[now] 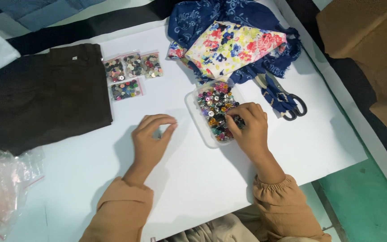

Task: The person sorts colorful buttons from a plastic container onto a table, then places them into small ziplock bags. They repeat this process with different button colors, sealing each bag and placing it into a yellow bin.

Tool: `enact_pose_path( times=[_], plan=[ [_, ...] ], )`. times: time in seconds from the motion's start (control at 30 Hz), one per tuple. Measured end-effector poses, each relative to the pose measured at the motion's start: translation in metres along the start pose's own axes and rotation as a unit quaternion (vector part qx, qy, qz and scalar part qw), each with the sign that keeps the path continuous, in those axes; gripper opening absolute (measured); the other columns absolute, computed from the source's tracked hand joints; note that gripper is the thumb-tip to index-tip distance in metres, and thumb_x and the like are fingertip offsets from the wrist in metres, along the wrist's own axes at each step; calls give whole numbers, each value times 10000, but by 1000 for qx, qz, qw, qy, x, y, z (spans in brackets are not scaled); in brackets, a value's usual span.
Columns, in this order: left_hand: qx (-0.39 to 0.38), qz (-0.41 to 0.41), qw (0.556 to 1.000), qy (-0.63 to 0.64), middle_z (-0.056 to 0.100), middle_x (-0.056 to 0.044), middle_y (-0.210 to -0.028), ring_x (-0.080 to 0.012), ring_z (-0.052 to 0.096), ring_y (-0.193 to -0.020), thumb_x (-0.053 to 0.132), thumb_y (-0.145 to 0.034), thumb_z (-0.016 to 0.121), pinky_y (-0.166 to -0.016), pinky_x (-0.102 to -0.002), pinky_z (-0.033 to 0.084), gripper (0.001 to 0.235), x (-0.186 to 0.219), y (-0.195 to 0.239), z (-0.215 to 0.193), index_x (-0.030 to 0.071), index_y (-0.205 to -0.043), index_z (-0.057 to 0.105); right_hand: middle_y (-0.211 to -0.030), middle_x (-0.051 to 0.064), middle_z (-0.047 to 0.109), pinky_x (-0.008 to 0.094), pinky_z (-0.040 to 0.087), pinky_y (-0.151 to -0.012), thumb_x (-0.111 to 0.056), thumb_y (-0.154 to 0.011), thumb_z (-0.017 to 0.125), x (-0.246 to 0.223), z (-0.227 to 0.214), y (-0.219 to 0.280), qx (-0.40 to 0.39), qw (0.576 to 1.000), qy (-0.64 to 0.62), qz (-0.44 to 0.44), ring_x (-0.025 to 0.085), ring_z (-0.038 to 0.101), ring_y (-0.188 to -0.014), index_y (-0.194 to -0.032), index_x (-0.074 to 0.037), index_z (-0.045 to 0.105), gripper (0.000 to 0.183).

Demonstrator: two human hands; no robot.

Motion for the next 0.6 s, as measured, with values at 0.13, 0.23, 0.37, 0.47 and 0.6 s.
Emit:
enact_pose_path(
  times=[0.13,0.23,0.37,0.47,0.6],
  plan=[
    [7,-34,999,-34,765,14,-903,-215,714,-868,15,-854,805,-800,-352,543,155,-19,19,-39,151,-926,783,-860,51,628,360,458,-763,-159,-936,773,-24,-7,-2,59,996,-39,-48,240,606,-840,-911,-127,750,47],
    [19,-76,995,-57,759,8,-900,-211,705,-889,13,-862,804,-813,-355,533,137,-29,35,-60,132,-926,777,-821,58,612,352,459,-742,-112,-928,785,-48,-8,-1,96,991,-49,-84,236,583,-817,-892,-97,752,52],
    [6,-159,983,-88,718,23,-851,-185,666,-868,50,-865,810,-806,-337,525,111,-50,53,-67,146,-909,776,-876,47,666,372,488,-733,-68,-838,812,-101,17,18,81,971,-73,-212,254,609,-810,-910,-133,758,111],
    [-3,-178,979,-101,713,25,-814,-177,664,-836,74,-857,817,-783,-322,532,98,-58,61,-67,151,-906,779,-907,42,665,377,470,-728,-87,-828,793,-129,54,30,7,969,-94,-227,252,613,-820,-926,-149,738,128],
    [-31,-218,970,-101,725,14,-803,-182,662,-819,109,-849,816,-766,-334,537,82,-71,70,-61,149,-911,780,-925,66,627,377,458,-737,-124,-880,735,-133,100,38,-130,969,-160,-136,252,583,-848,-906,-119,721,30]
  ],
)
Point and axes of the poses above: each hand's wrist, its own y-axis away from the middle knuckle, its own z-axis out of the palm, x = y × z, the point moved 9 cm from there along -y, towards the middle knuckle
